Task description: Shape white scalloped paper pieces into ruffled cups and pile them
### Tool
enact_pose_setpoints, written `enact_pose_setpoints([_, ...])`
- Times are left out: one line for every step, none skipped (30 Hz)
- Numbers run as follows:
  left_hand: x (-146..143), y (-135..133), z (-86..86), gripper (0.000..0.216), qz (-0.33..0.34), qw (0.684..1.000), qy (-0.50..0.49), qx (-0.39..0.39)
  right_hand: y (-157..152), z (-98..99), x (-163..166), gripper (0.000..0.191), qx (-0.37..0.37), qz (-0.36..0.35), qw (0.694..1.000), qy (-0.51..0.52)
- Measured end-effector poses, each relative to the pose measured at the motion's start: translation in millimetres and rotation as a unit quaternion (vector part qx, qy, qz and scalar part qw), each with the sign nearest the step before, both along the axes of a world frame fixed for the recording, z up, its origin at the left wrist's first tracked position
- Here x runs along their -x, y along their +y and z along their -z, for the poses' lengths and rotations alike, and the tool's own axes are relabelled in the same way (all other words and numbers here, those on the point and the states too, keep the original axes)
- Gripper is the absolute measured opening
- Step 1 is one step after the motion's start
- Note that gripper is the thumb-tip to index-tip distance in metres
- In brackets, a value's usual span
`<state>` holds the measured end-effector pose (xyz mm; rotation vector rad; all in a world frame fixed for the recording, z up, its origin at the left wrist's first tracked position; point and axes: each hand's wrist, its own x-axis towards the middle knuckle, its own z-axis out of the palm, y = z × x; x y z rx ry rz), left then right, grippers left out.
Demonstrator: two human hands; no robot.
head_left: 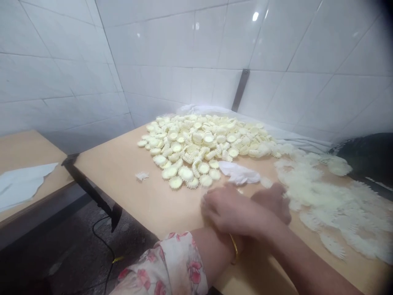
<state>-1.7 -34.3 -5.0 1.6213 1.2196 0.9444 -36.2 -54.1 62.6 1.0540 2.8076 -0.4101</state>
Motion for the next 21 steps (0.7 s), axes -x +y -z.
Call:
enact_pose_setpoints([0.5, 0.7, 0.7, 0.024, -0.007, 0.999, 0.031, -0.012, 2.0, 1.8, 3.6, 0.015, -0.008, -0.005, 1.0, -0.026])
enact_pose_setpoints([1.1, 1.2, 1.5, 0.025, -0.013, 0.998, 0.058, -0.021, 3.9, 4.2, 6.6, 0.015, -0.023, -0.01, 0.999, -0.046])
enact_pose_setpoints([1.7, 1.5, 2.2, 0.027, -0.015, 0.996, 0.079, -0.027, 5.8, 7.3, 8.9, 0.015, -0.042, -0.014, 0.997, -0.059])
enact_pose_setpoints([2.4, 1.5, 2.8, 0.028, -0.016, 0.995, 0.09, -0.03, 7.6, 10.8, 10.7, 0.016, -0.06, -0.015, 0.996, -0.066])
enact_pose_setpoints([3.0, 1.3, 3.2, 0.029, -0.018, 0.995, 0.089, -0.031, 9.3, 14.5, 12.0, 0.016, -0.076, -0.014, 0.994, -0.071])
enact_pose_setpoints([3.5, 0.9, 3.6, 0.03, -0.021, 0.996, 0.082, -0.034, 10.9, 18.2, 13.0, 0.017, -0.089, -0.01, 0.993, -0.072])
enact_pose_setpoints([3.9, 0.2, 3.8, 0.03, -0.027, 0.996, 0.073, -0.039, 12.1, 21.6, 13.7, 0.016, -0.099, -0.006, 0.993, -0.071])
enact_pose_setpoints([4.2, -0.4, 4.0, 0.031, -0.034, 0.996, 0.062, -0.044, 12.9, 24.3, 14.3, 0.016, -0.105, -0.002, 0.992, -0.069])
enact_pose_setpoints([4.4, -1.0, 4.3, 0.03, -0.041, 0.997, 0.05, -0.049, 13.3, 26.2, 14.7, 0.016, -0.107, 0.001, 0.992, -0.069])
enact_pose_setpoints([4.4, -1.4, 4.6, 0.03, -0.047, 0.997, 0.038, -0.05, 13.2, 27.2, 14.9, 0.015, -0.108, 0.004, 0.992, -0.069])
enact_pose_setpoints([4.2, -1.4, 5.2, 0.029, -0.052, 0.997, 0.026, -0.048, 12.6, 27.0, 15.0, 0.014, -0.108, 0.006, 0.992, -0.067])
enact_pose_setpoints([3.6, -0.8, 6.2, 0.028, -0.055, 0.998, 0.013, -0.04, 11.6, 25.9, 14.7, 0.013, -0.106, 0.007, 0.992, -0.063])
enact_pose_setpoints([2.8, 0.3, 7.7, 0.026, -0.058, 0.998, -0.004, -0.03, 10.4, 23.7, 13.9, 0.013, -0.1, 0.007, 0.993, -0.057])
enact_pose_setpoints([1.7, 2.1, 9.7, 0.024, -0.062, 0.998, -0.026, -0.018, 8.9, 20.5, 12.7, 0.012, -0.086, 0.008, 0.995, -0.047])
enact_pose_setpoints([0.3, 4.4, 12.3, 0.022, -0.066, 0.996, -0.054, -0.005, 7.3, 16.6, 10.8, 0.012, -0.064, 0.01, 0.997, -0.036])
enact_pose_setpoints([-1.3, 7.1, 15.2, 0.019, -0.07, 0.994, -0.089, 0.005, 5.6, 12.2, 8.3, 0.012, -0.039, 0.015, 0.999, -0.022])
enact_pose_setpoints([-2.8, 10.0, 18.3, 0.016, -0.074, 0.989, -0.126, 0.014, 3.8, 7.6, 5.2, 0.013, -0.017, 0.022, 1.0, -0.007])
enact_pose_setpoints([-4.1, 13.0, 21.2, 0.013, -0.074, 0.984, -0.161, 0.022, 2.1, 3.0, 1.6, 0.014, -0.001, 0.029, 1.0, 0.012])
enact_pose_setpoints([-5.2, 15.8, 23.6, 0.011, -0.075, 0.978, -0.192, 0.032, 0.3, -1.3, -2.3, 0.015, 0.007, 0.033, 0.999, 0.035])
enact_pose_setpoints([-5.7, 18.3, 25.2, 0.01, -0.076, 0.972, -0.218, 0.045, -1.4, -5.1, -6.1, 0.018, 0.007, 0.037, 0.998, 0.058])
enact_pose_setpoints([-5.8, 20.6, 26.0, 0.011, -0.078, 0.966, -0.237, 0.063, -2.9, -8.2, -9.6, 0.02, 0.0, 0.046, 0.996, 0.08])
